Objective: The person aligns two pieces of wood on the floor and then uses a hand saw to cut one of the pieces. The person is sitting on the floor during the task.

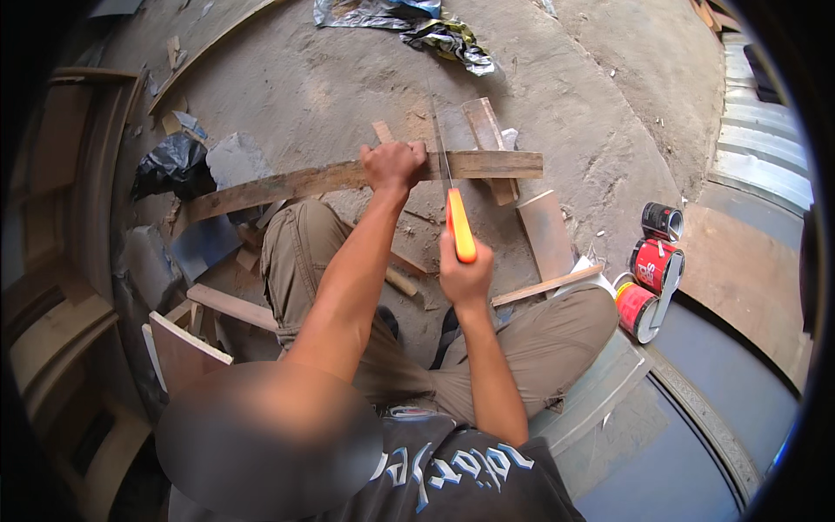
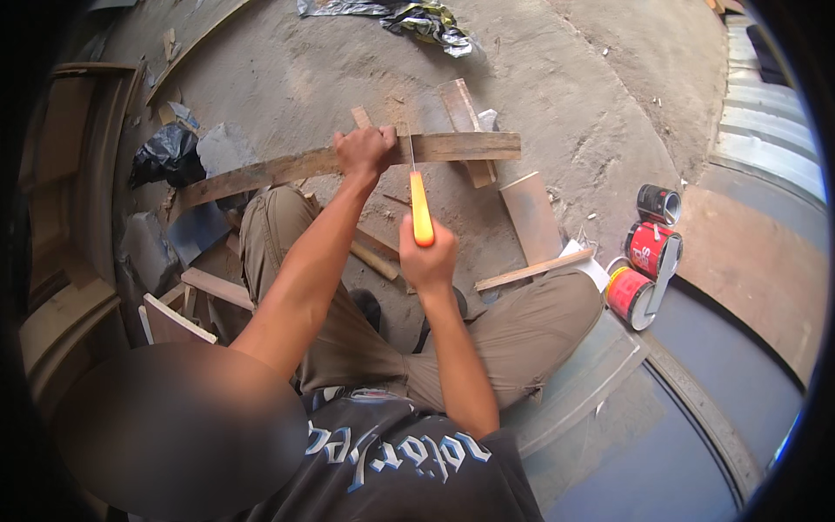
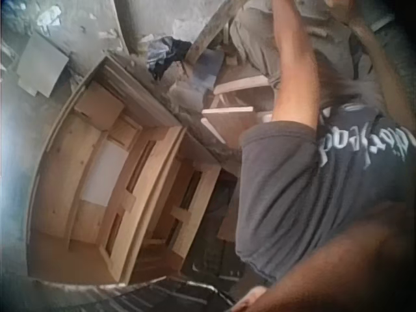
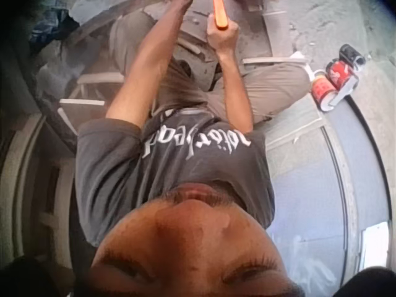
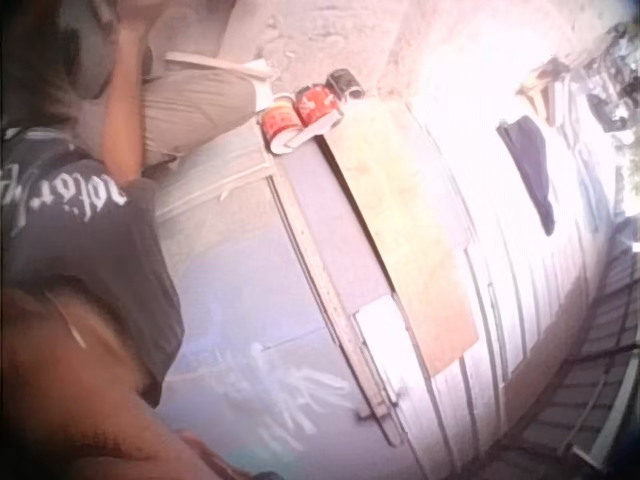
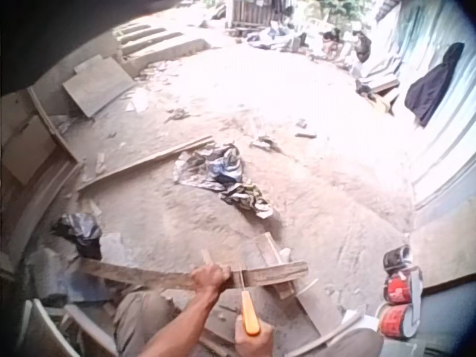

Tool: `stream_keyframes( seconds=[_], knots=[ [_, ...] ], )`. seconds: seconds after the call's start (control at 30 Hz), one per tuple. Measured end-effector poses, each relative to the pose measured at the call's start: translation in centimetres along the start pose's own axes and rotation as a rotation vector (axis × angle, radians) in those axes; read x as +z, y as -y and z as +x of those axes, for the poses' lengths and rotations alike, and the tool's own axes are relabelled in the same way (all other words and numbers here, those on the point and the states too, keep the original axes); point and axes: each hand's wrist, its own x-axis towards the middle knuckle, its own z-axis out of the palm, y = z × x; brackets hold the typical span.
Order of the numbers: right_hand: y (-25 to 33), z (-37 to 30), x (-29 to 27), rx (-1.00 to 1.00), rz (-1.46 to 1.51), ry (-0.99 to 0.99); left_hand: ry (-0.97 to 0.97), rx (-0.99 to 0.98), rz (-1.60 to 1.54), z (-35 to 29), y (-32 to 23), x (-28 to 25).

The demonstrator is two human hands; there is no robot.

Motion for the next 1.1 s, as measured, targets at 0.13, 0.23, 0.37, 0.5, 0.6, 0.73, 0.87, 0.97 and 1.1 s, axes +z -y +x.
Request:
stream_keyframes(
  seconds=[0.13,0.23,0.37,0.5,0.6,0.73,0.87,0.97,1.1],
  knots=[
    [-0.6,-11.3,-5.1,-0.007,-0.001,0.055,-0.008,-0.014,-0.029,-0.3,0.4,-0.2],
    [-1.2,-10.7,-5.4,-0.036,-0.044,0.066,-0.005,-0.006,-0.047,-0.3,0.4,-0.1],
    [-1.4,-3.8,-2.4,-0.019,-0.018,0.037,-0.073,0.000,-0.026,-0.1,0.2,0.2],
    [-3.3,-4.7,-0.9,-0.124,-0.070,0.045,-0.076,-0.010,0.002,-0.1,0.4,0.8],
    [-3.1,-5.3,-0.1,-0.119,0.005,0.054,-0.052,-0.012,0.006,0.2,0.5,0.8],
    [-4.0,-4.3,-1.7,-0.162,-0.039,0.011,-0.052,-0.032,-0.004,0.4,0.4,0.8],
    [-4.1,-3.0,-3.2,-0.191,-0.016,0.007,-0.039,-0.017,-0.080,0.5,-0.5,0.9],
    [-4.4,-1.2,-4.3,-0.210,0.001,0.007,-0.027,-0.066,-0.122,1.6,-2.9,1.0],
    [-4.6,0.0,-5.0,-0.205,0.012,0.058,0.137,-0.005,-0.152,3.2,-2.4,-0.3]
  ],
)
